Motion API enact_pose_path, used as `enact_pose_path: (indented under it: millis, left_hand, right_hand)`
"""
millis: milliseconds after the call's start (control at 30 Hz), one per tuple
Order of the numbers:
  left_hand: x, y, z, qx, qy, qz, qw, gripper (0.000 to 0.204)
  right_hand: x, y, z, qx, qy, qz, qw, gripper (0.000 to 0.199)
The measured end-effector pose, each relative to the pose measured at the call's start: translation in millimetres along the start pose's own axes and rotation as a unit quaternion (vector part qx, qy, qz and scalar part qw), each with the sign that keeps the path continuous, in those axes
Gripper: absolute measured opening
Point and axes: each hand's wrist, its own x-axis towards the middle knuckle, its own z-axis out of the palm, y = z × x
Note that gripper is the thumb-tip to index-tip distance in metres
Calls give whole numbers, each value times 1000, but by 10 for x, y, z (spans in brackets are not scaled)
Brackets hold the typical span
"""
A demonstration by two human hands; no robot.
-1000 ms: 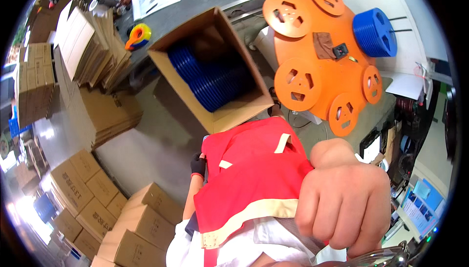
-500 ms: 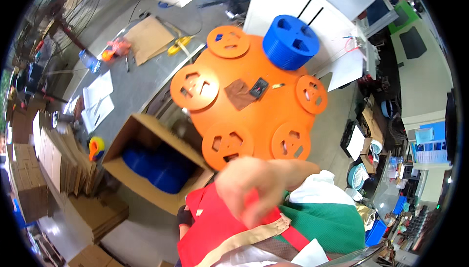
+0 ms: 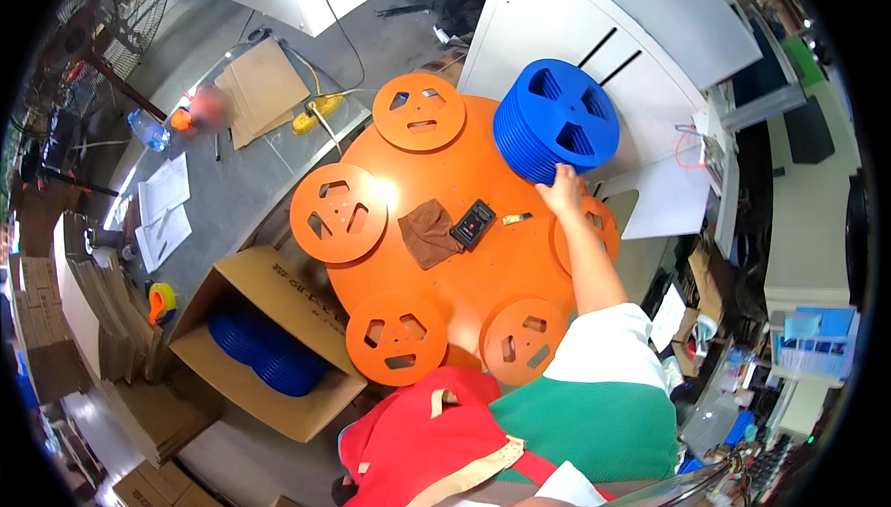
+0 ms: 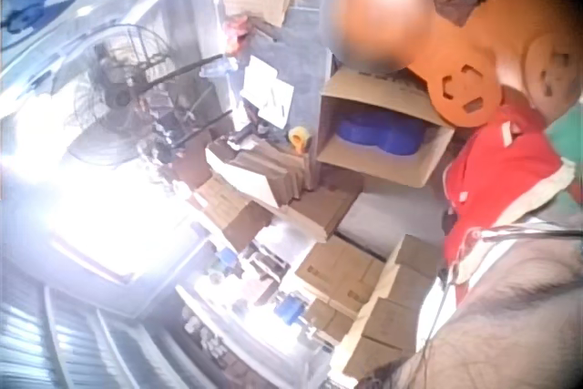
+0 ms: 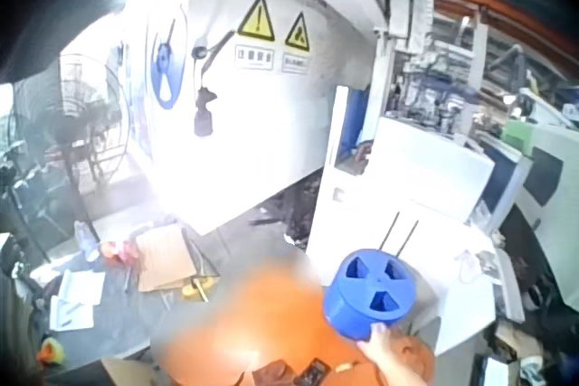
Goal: The person picks up blue plastic reels from a workspace and places them into a cardboard box.
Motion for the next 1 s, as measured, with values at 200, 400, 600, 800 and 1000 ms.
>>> enact_pose_path:
  millis: [200,400,600,800,1000]
  left_hand:
    - [-185,61,128,48,60,-94,993,31]
    - [-348,33,204,60,71,-159,983,32]
    - [-460,-16,345,46,73,-190,978,32]
    - [-554,-105,428,12,87,-188,978,33]
    - [-593,-276,470,-26,102,-159,982,33]
  right_hand:
    - [772,354,-23,-206,-126,-22,970,77]
    - [1317,602,222,22,-401,-20,915,63]
    - [1432,741,460,-22,-378,-48,924,62]
    - [975,148,520,-87,-205,-105,969,39]
    - [-217,-753,444,81,-149,-286,943,36]
